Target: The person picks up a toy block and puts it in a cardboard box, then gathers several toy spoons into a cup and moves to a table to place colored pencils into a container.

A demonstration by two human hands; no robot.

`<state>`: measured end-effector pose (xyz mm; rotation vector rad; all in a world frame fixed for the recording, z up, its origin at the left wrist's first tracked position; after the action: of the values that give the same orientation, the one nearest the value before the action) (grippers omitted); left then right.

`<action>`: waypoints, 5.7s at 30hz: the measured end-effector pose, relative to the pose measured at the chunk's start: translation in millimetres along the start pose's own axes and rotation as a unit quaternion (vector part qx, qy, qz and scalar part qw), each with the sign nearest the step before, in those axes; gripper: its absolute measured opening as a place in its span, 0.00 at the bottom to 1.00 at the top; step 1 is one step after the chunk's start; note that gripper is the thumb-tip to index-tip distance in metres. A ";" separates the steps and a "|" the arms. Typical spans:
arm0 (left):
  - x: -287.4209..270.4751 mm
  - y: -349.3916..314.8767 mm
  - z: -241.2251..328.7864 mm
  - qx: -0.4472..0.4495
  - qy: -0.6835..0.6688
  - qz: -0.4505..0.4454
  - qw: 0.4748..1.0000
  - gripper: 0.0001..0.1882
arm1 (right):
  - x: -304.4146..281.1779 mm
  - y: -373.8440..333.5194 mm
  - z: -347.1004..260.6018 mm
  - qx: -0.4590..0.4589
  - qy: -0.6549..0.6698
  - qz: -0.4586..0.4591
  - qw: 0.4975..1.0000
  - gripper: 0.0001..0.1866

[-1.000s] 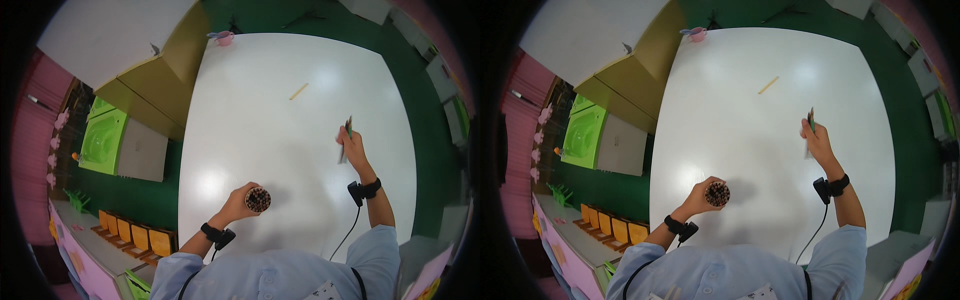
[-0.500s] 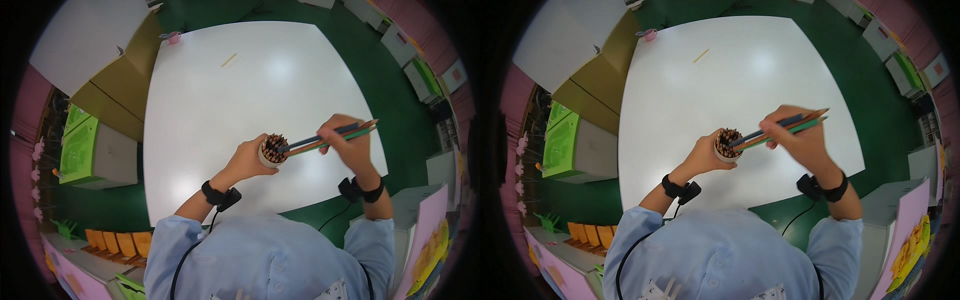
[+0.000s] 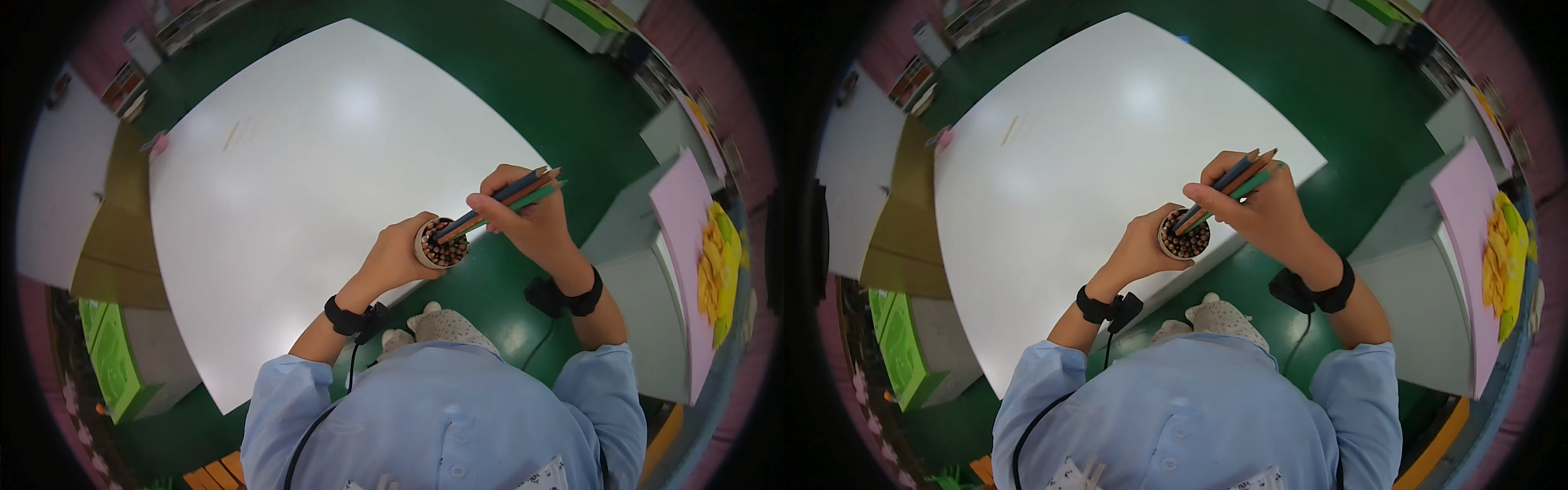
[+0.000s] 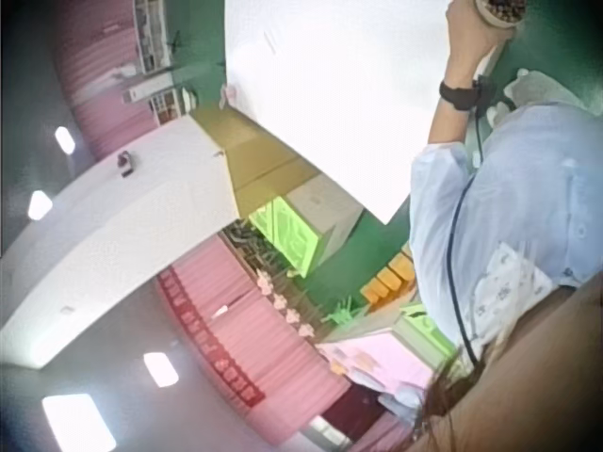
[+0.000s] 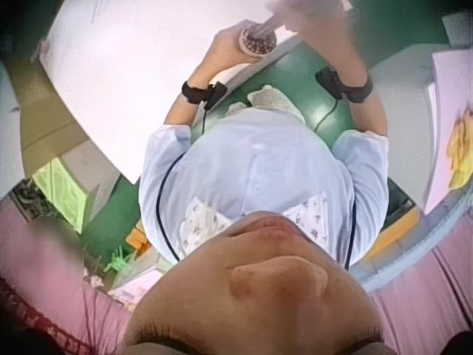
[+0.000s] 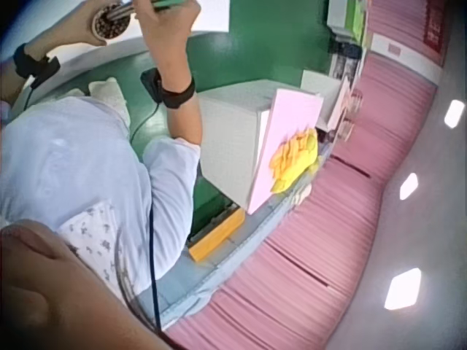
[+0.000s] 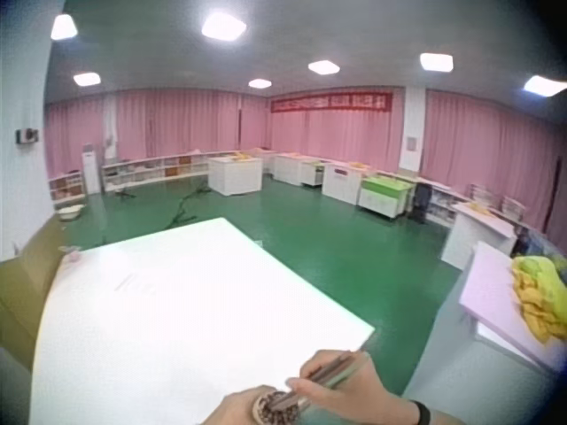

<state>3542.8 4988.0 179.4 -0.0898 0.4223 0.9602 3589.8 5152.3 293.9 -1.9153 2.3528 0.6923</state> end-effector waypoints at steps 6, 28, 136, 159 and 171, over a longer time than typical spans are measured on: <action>116.6 75.7 27.3 -0.001 -0.021 -0.064 0.998 0.31 | -124.4 9.0 45.1 0.069 0.010 0.066 0.995 0.14; 422.1 556.3 44.6 0.037 -0.015 -0.094 0.995 0.40 | -500.0 267.7 321.5 0.018 -0.148 0.044 0.988 0.15; -924.9 817.8 -580.5 -0.339 0.267 0.870 0.239 0.33 | 976.6 1303.8 188.3 -0.397 0.471 -0.725 0.309 0.10; -960.0 519.6 -562.8 -0.420 0.249 0.873 -0.007 0.31 | 1156.1 964.7 66.1 -0.347 0.467 -0.813 0.038 0.05; -938.7 439.0 -530.8 -0.422 0.247 0.856 -0.169 0.31 | 1153.2 832.3 -0.8 -0.402 0.524 -0.745 -0.097 0.06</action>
<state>2555.0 4376.1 106.2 0.6892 -0.0538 -1.7039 2530.9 4206.1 217.6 1.5278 1.4973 0.1249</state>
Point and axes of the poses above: each hand's wrist, its own y-axis towards the middle knuckle, its own x-axis out of the palm, z = x × y, the point moved 3 cm from there along y, towards the middle knuckle, and after that the axes turned 8 degrees about z, right-handed, at the moved point
